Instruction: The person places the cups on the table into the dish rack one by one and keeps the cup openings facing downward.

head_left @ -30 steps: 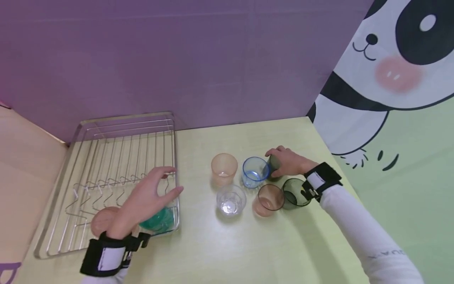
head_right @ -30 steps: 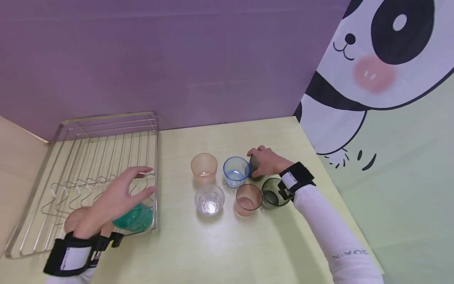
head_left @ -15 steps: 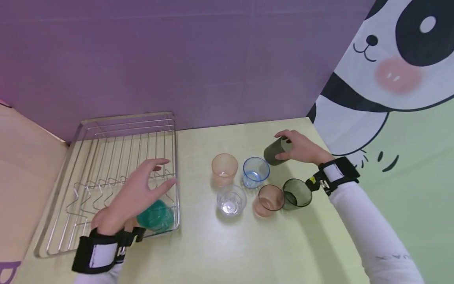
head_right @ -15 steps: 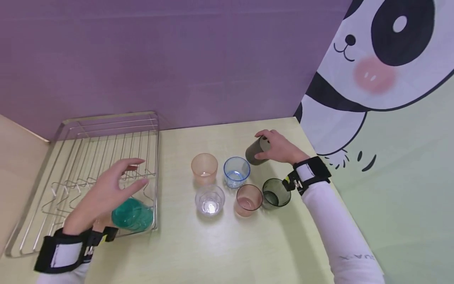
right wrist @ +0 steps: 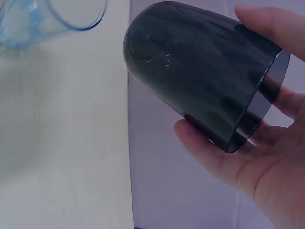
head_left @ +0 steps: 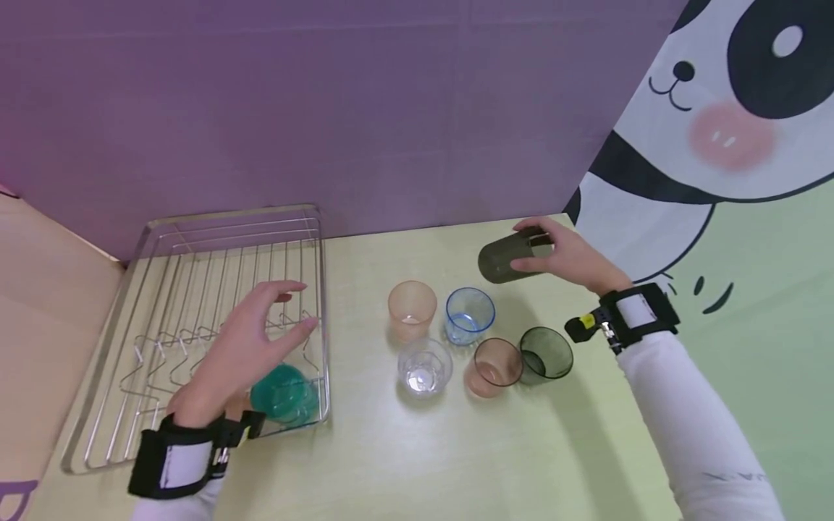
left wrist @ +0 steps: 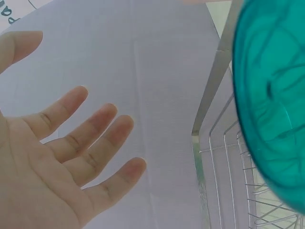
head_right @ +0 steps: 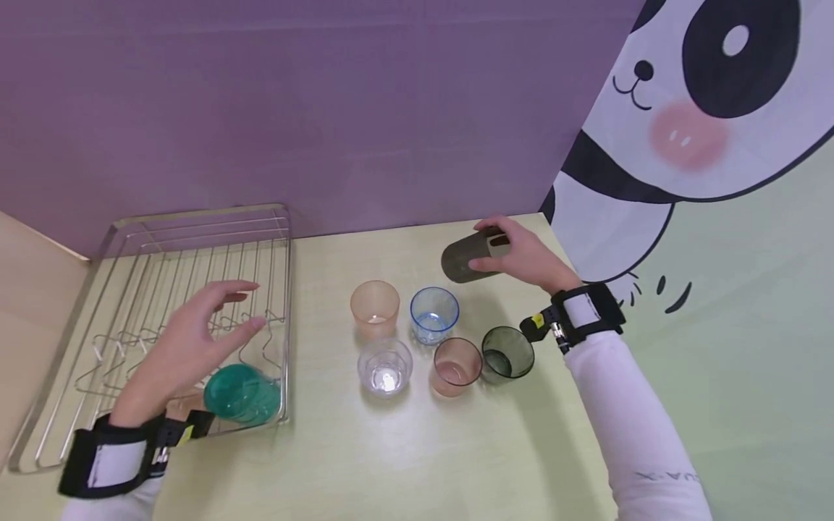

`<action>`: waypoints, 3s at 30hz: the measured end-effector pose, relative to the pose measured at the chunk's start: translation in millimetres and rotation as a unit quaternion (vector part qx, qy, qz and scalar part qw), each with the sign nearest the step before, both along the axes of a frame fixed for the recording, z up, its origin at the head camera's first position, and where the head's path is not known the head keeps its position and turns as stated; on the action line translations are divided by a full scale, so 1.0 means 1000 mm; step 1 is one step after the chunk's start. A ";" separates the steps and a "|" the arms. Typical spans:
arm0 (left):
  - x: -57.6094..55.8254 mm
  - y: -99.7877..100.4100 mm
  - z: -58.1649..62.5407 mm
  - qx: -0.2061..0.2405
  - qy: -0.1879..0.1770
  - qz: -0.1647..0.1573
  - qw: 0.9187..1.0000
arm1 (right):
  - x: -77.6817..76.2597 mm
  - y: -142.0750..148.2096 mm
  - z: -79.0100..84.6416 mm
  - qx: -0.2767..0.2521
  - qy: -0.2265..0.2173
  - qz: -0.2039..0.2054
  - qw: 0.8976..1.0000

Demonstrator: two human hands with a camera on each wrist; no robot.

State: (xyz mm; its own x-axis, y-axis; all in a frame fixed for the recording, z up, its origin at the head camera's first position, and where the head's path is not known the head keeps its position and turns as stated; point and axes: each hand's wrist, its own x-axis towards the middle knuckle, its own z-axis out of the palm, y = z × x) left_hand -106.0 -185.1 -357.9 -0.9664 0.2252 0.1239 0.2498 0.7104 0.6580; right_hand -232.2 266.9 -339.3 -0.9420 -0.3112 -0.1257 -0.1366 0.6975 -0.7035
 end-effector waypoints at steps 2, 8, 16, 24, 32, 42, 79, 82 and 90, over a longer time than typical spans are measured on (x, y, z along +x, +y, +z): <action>-0.001 0.000 0.001 0.001 0.001 0.000 1.000 | 0.001 -0.003 0.004 -0.014 -0.001 0.000 1.000; -0.002 0.001 0.001 0.009 -0.004 -0.003 1.000 | 0.003 -0.011 0.011 -0.031 -0.002 -0.002 1.000; -0.004 0.007 0.002 0.001 -0.016 -0.004 1.000 | 0.002 -0.018 0.016 -0.050 0.004 -0.004 0.999; -0.009 0.023 0.000 0.002 -0.024 -0.018 1.000 | 0.006 -0.026 0.017 -0.112 0.020 0.002 0.994; -0.011 0.032 0.002 -0.002 -0.017 -0.017 1.000 | 0.011 -0.036 0.025 -0.156 0.033 0.021 0.987; -0.014 0.036 0.003 0.003 -0.015 -0.019 1.000 | 0.015 -0.049 0.030 -0.179 0.017 0.040 0.983; -0.032 0.068 0.007 0.060 -0.011 -0.035 0.998 | 0.027 -0.093 0.033 -0.229 -0.016 0.130 0.965; -0.033 0.073 0.006 0.071 -0.014 -0.036 0.997 | 0.030 -0.098 0.033 -0.233 -0.023 0.140 0.962; -0.033 0.080 0.003 0.079 -0.011 -0.038 0.996 | 0.037 -0.111 0.030 -0.248 -0.038 0.168 0.953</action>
